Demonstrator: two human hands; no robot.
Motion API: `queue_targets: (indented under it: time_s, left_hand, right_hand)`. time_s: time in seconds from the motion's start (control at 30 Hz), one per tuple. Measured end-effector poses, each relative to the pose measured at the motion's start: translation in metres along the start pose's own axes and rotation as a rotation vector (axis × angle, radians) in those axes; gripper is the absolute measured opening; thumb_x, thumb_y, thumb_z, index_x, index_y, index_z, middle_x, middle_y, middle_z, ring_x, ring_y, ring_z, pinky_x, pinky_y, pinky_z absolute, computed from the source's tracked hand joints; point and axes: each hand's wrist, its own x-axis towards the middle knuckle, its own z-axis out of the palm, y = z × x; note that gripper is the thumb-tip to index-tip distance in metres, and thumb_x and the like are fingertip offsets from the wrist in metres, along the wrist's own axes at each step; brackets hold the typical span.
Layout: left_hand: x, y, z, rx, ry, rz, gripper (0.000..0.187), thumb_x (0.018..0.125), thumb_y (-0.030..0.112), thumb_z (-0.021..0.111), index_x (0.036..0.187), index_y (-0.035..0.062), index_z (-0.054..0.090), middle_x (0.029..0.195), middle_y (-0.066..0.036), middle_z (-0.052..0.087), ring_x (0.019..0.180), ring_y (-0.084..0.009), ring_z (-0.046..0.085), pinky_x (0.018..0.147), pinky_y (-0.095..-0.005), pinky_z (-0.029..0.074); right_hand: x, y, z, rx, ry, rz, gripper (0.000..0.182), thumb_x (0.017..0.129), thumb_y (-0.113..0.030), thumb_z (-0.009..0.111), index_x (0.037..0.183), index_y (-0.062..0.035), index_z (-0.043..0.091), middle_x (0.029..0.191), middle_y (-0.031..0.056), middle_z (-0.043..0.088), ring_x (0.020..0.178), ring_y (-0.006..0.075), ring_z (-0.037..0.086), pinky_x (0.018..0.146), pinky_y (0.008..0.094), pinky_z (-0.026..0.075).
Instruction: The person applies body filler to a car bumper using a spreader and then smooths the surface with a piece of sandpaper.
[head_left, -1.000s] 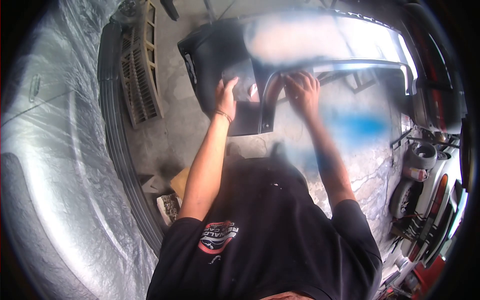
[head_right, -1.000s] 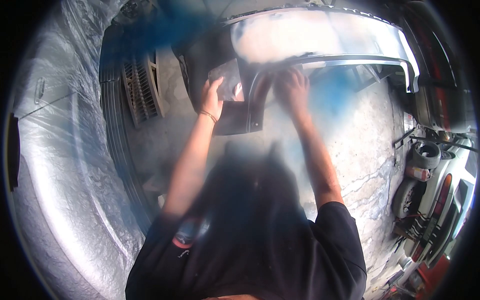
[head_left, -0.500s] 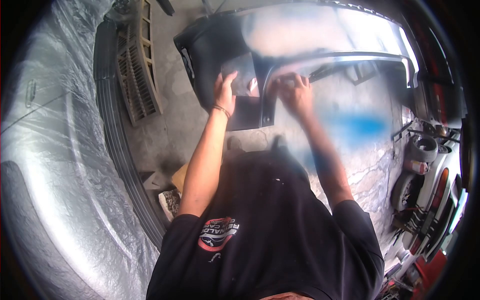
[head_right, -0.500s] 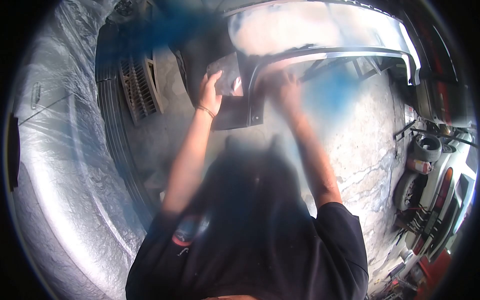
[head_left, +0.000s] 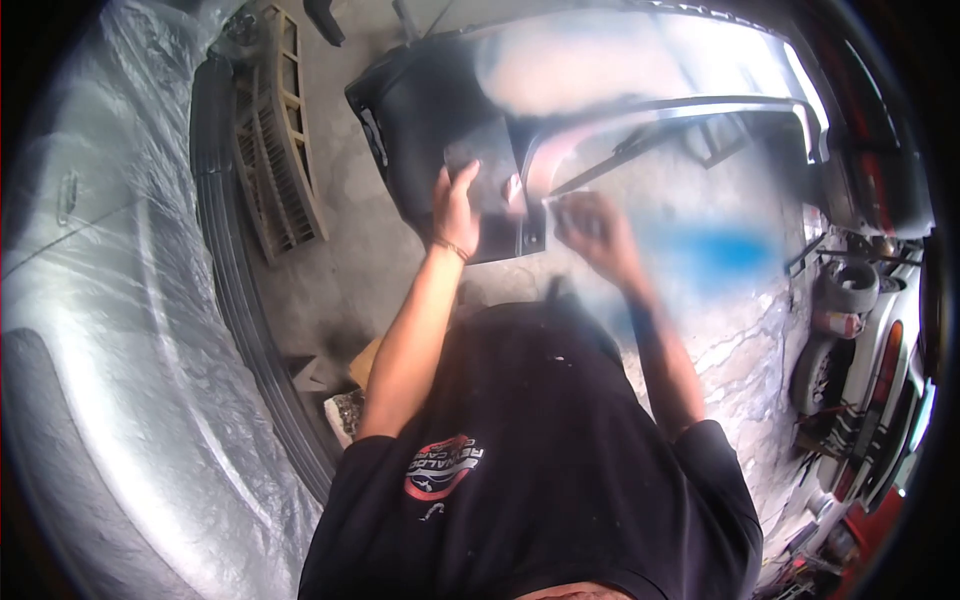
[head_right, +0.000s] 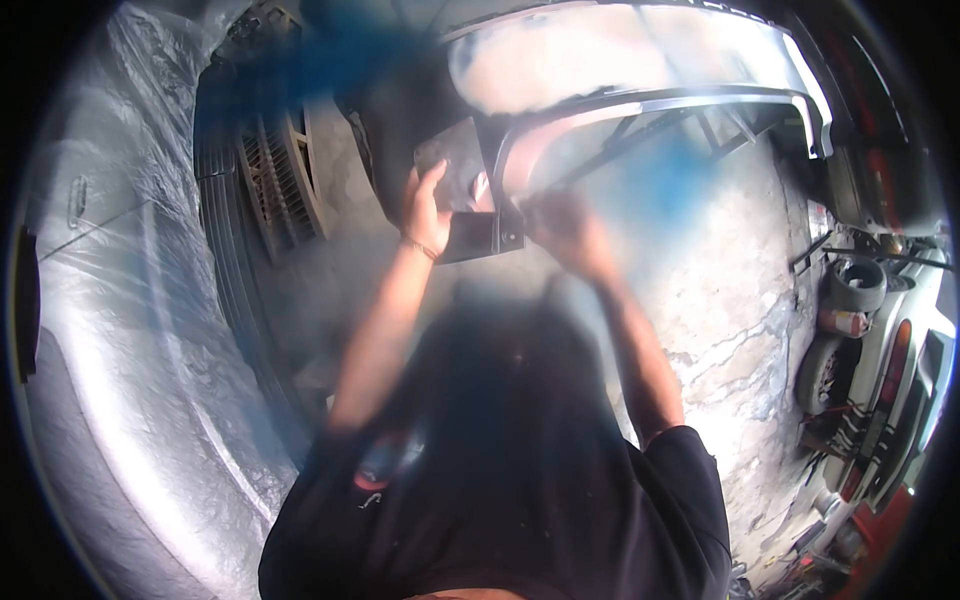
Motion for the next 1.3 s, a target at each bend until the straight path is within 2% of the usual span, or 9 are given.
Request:
queue_targets:
  time_s: [0.13,0.2,0.4,0.43,0.47,0.53,0.77,1.13,1.3]
  left_hand:
    - [-0.047,-0.016,0.012,-0.085,-0.022,-0.098,0.038,0.107,0.015,0.066,0.144,0.0081,0.062,0.135,-0.008,0.069,0.124,-0.0212,0.066,0.107,-0.0386,0.054]
    - [-0.064,-0.020,0.021,-0.148,0.025,-0.175,0.042,0.107,0.015,0.065,0.148,0.0082,0.058,0.134,-0.009,0.069,0.123,-0.0231,0.068,0.105,-0.0408,0.057]
    - [-0.086,-0.013,-0.006,-0.172,-0.183,-0.151,0.040,0.108,0.019,0.065,0.146,0.0085,0.058,0.127,-0.011,0.072,0.111,-0.0254,0.073,0.094,-0.0400,0.060]
    - [-0.086,-0.015,-0.018,-0.209,-0.079,-0.145,0.038,0.108,0.019,0.065,0.144,0.0084,0.060,0.127,-0.010,0.073,0.110,-0.0245,0.073,0.092,-0.0395,0.060]
    - [-0.085,-0.018,-0.030,-0.246,0.022,-0.141,0.036,0.108,0.019,0.065,0.143,0.0083,0.062,0.127,-0.008,0.073,0.110,-0.0237,0.073,0.091,-0.0391,0.059]
    - [-0.087,-0.016,-0.046,-0.299,0.009,-0.130,0.033,0.109,0.020,0.065,0.139,0.0085,0.065,0.127,-0.006,0.074,0.111,-0.0222,0.073,0.091,-0.0388,0.060]
    - [-0.114,-0.016,-0.098,-0.330,0.032,-0.048,0.036,0.110,0.021,0.064,0.143,0.0088,0.063,0.133,-0.006,0.073,0.119,-0.0225,0.071,0.098,-0.0389,0.059]
    - [-0.129,-0.017,-0.118,-0.367,0.131,-0.097,0.034,0.109,0.015,0.063,0.142,0.0077,0.063,0.133,-0.008,0.071,0.121,-0.0234,0.071,0.101,-0.0391,0.059]
    - [-0.121,-0.024,-0.110,-0.349,0.064,-0.113,0.035,0.109,0.017,0.062,0.143,0.0073,0.061,0.134,-0.008,0.070,0.122,-0.0238,0.070,0.102,-0.0402,0.058]
  right_hand:
    - [-0.031,-0.048,-0.022,0.620,-0.127,0.035,0.047,0.100,-0.016,0.081,0.144,-0.0022,0.070,0.141,0.0101,0.070,0.133,0.0233,0.066,0.111,0.0415,0.054]
    - [-0.041,-0.060,-0.018,0.667,-0.161,0.024,0.050,0.100,-0.016,0.081,0.147,-0.0058,0.069,0.147,0.0107,0.066,0.142,0.0259,0.060,0.117,0.0421,0.050]
    - [-0.036,0.000,-0.009,0.171,-0.272,-0.123,0.035,0.092,-0.014,0.082,0.127,-0.0115,0.082,0.145,0.0094,0.067,0.140,0.0264,0.060,0.118,0.0459,0.047]
    - [-0.017,0.032,0.001,-0.156,-0.295,-0.281,0.039,0.094,-0.011,0.081,0.132,-0.0063,0.075,0.135,0.0106,0.063,0.135,0.0302,0.059,0.104,0.0502,0.054]
    - [-0.009,0.070,0.012,-0.834,0.097,-0.673,0.039,0.091,-0.009,0.077,0.129,-0.0147,0.075,0.136,0.0097,0.064,0.134,0.0337,0.058,0.107,0.0539,0.051]
    - [0.004,0.046,0.008,-0.704,0.275,-0.329,0.043,0.087,-0.009,0.075,0.129,-0.0220,0.077,0.138,0.0072,0.065,0.137,0.0366,0.054,0.113,0.0561,0.044]
    - [0.075,0.042,0.033,-0.811,0.508,-0.418,0.041,0.090,-0.020,0.076,0.129,-0.0310,0.080,0.134,0.0016,0.068,0.138,0.0375,0.054,0.116,0.0572,0.039]
    - [0.041,0.068,0.072,-0.918,0.293,-0.288,0.048,0.096,-0.024,0.072,0.144,-0.0315,0.072,0.135,0.0086,0.066,0.139,0.0382,0.051,0.111,0.0614,0.039]
    - [0.001,0.064,0.085,-0.897,0.239,-0.314,0.035,0.095,-0.020,0.070,0.129,-0.0260,0.075,0.130,0.0074,0.067,0.131,0.0373,0.055,0.104,0.0601,0.043]
